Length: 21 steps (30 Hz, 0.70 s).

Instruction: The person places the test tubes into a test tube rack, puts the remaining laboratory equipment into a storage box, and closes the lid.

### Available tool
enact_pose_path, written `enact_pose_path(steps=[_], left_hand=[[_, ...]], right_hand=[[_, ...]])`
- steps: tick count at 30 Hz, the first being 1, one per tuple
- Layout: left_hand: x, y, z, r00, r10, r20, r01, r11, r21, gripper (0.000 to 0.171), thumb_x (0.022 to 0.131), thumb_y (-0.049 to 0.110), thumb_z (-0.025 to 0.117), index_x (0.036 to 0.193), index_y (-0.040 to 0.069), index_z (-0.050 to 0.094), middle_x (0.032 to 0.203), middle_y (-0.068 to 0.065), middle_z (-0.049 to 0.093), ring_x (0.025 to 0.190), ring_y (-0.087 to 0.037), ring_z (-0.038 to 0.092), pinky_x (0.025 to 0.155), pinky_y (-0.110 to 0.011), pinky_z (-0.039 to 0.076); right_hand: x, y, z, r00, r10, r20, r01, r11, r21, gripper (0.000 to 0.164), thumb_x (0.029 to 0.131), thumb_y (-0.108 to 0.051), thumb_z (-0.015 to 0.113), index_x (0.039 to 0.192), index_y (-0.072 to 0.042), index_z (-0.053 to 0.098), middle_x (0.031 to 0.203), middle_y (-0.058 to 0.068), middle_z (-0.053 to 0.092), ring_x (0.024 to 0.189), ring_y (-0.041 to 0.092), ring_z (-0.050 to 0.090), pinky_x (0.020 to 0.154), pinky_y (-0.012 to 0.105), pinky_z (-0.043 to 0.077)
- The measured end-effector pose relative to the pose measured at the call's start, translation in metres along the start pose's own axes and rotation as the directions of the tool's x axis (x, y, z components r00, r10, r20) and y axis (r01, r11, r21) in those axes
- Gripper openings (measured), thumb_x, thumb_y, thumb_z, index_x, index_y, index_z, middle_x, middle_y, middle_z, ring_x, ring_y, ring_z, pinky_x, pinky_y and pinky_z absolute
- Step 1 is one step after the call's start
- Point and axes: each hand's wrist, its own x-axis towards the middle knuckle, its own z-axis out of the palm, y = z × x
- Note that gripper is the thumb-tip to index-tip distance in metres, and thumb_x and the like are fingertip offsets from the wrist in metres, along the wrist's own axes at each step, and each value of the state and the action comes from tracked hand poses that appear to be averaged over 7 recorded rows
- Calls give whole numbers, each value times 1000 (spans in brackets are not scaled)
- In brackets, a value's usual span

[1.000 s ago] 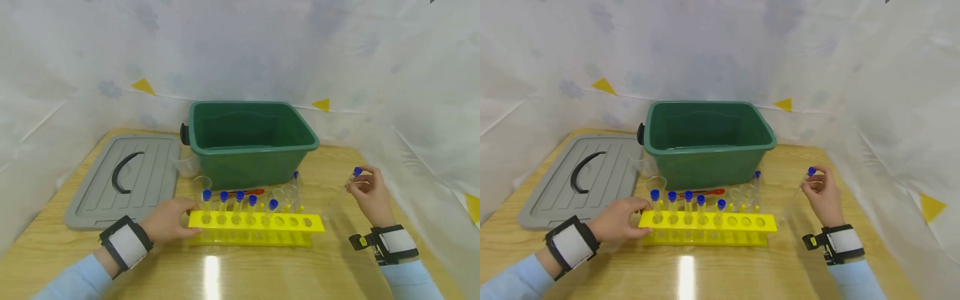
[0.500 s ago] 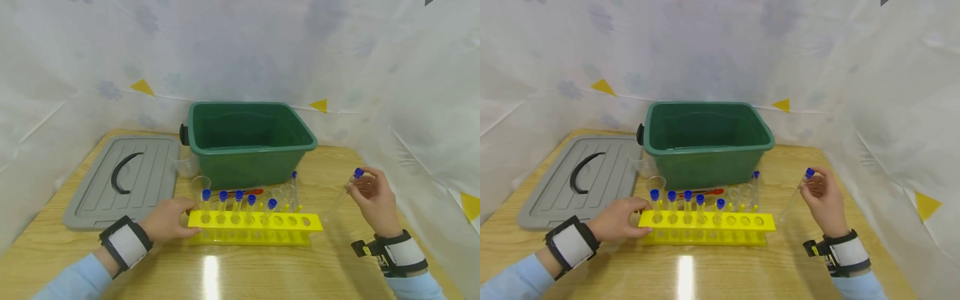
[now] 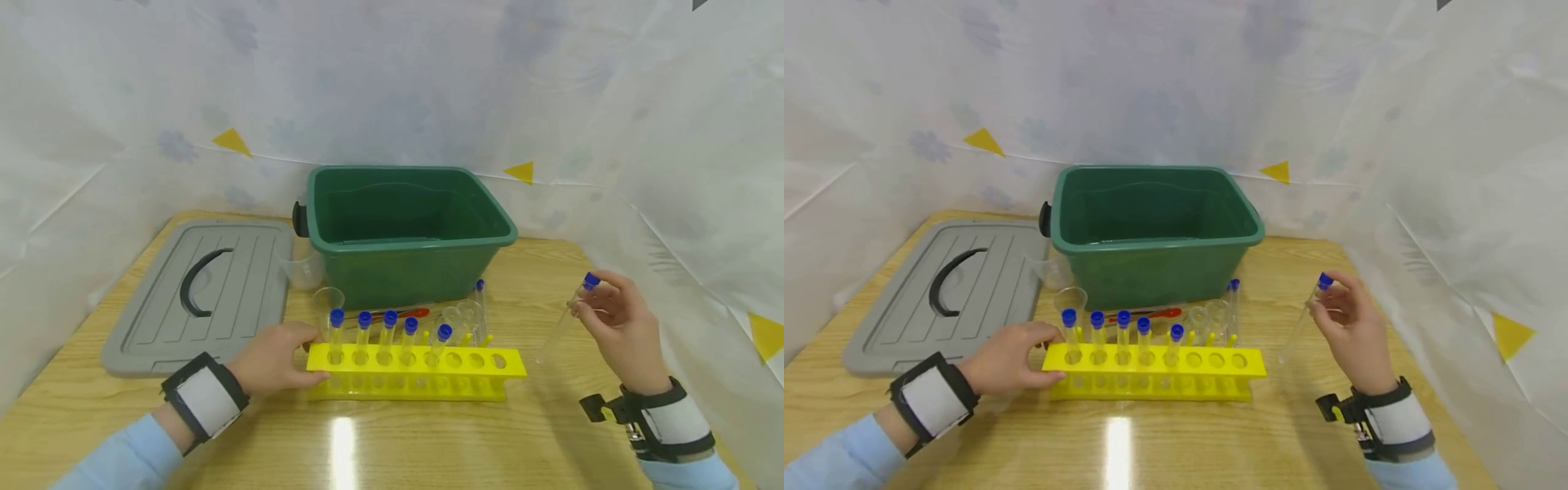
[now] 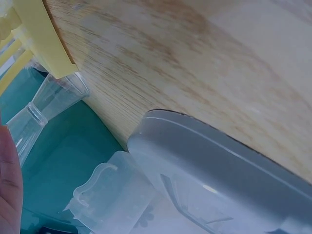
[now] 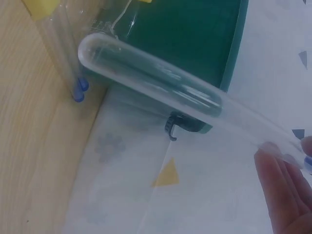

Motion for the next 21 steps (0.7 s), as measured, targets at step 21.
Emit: enact_pose_path(steps=[21], left_hand=[[0, -1, 1, 1000, -1, 4, 1, 1000, 6, 30, 71, 43, 75, 85, 20, 61, 80, 11, 61, 75, -5, 53, 68, -24, 48]], right_hand=[[5, -26, -10, 986, -165, 0, 164, 984, 68, 47, 77, 23, 52, 121, 13, 42, 95, -14, 61, 82, -7, 62, 74, 6, 47]])
